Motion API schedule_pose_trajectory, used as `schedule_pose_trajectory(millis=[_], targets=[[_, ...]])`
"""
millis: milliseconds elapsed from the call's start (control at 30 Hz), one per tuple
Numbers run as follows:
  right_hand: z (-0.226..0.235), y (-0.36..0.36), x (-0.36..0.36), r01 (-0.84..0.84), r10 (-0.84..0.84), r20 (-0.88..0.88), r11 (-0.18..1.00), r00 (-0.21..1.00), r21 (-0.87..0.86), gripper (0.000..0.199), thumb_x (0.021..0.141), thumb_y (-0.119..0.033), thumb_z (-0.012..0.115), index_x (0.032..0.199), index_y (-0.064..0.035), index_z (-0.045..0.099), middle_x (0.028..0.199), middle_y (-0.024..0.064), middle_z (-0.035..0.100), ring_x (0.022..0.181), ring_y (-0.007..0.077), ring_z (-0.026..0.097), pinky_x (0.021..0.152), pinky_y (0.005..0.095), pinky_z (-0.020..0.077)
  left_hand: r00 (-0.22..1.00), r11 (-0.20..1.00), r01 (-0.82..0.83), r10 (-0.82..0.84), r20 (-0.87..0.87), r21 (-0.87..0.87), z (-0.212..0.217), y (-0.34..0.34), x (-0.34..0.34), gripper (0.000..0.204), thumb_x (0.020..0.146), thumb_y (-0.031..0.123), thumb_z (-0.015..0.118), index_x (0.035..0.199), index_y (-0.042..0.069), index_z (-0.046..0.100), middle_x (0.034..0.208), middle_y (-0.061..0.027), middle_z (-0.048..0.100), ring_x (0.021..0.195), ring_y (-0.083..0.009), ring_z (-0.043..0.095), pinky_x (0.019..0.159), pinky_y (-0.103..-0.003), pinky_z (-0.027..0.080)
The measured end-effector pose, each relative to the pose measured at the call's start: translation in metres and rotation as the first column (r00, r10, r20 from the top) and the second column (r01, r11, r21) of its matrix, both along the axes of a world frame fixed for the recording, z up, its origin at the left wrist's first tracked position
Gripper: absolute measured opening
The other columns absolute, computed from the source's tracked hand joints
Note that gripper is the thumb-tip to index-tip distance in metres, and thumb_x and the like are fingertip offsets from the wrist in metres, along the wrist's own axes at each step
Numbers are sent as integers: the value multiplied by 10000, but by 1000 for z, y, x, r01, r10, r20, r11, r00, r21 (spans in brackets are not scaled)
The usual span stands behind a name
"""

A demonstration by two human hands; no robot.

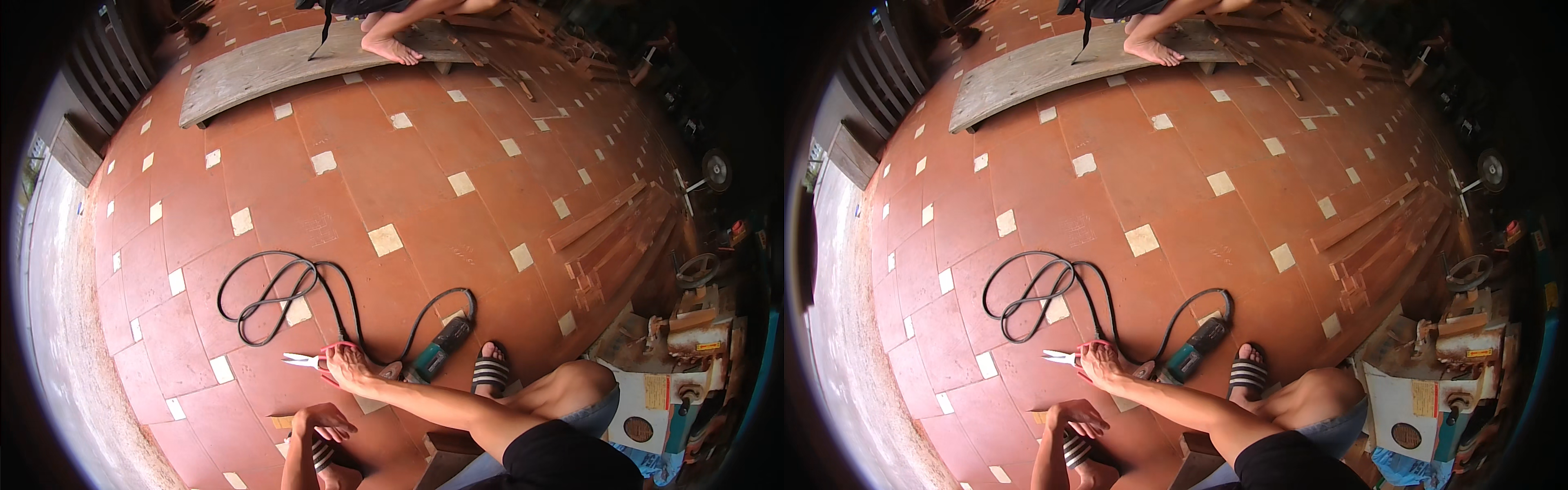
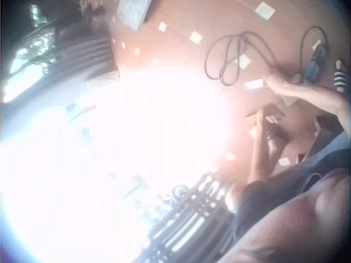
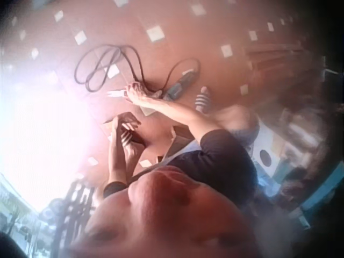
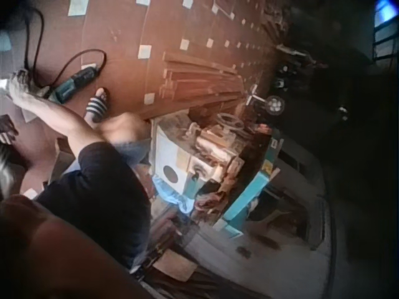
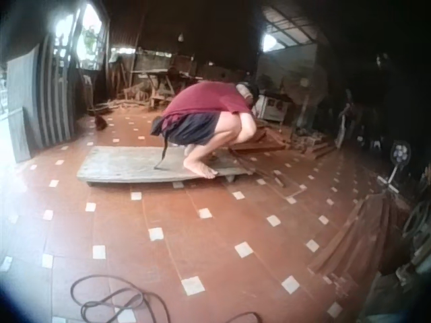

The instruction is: The person cuts a sanding disc with scissors, attaches it to an angle grinder, and uses the grinder to smooth a wooden plank. The person then pours liquid from a pink container into a white cup.

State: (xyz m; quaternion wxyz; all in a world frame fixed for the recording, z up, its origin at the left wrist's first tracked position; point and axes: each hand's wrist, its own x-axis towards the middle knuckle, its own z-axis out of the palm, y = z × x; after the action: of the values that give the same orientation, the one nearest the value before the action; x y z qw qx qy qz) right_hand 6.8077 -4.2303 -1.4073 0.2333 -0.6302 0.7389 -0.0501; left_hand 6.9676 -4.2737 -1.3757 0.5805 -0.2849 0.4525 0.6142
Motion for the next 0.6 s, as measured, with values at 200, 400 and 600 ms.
schedule_pose_trajectory(millis=[200,400,600], targets=[[43,-36,-1,41,-89,241,979,966,197,424,828,-199,714,1139,76,630,1134,279,663,1083,402,668,937,473,509,747,762,-160,509,428,-628,27,-72,156,970,830,828,588,1056,-108,708,954,-208,774,789,-291,774,741,-385,628],[54,-47,0,111,-167,301,974,939,196,314,703,-142,741,948,54,713,921,254,725,933,372,737,741,452,595,534,490,-580,832,151,-651,-9,-26,185,615,922,544,653,1105,-42,688,936,-188,768,739,-328,758,694,-444,622],[99,-44,3,103,-196,417,966,888,235,371,721,-197,774,955,80,695,894,262,731,877,433,734,775,466,604,557,448,-542,825,95,-711,-8,-33,202,122,923,161,696,965,60,749,879,-73,768,719,-211,752,662,-386,614]])
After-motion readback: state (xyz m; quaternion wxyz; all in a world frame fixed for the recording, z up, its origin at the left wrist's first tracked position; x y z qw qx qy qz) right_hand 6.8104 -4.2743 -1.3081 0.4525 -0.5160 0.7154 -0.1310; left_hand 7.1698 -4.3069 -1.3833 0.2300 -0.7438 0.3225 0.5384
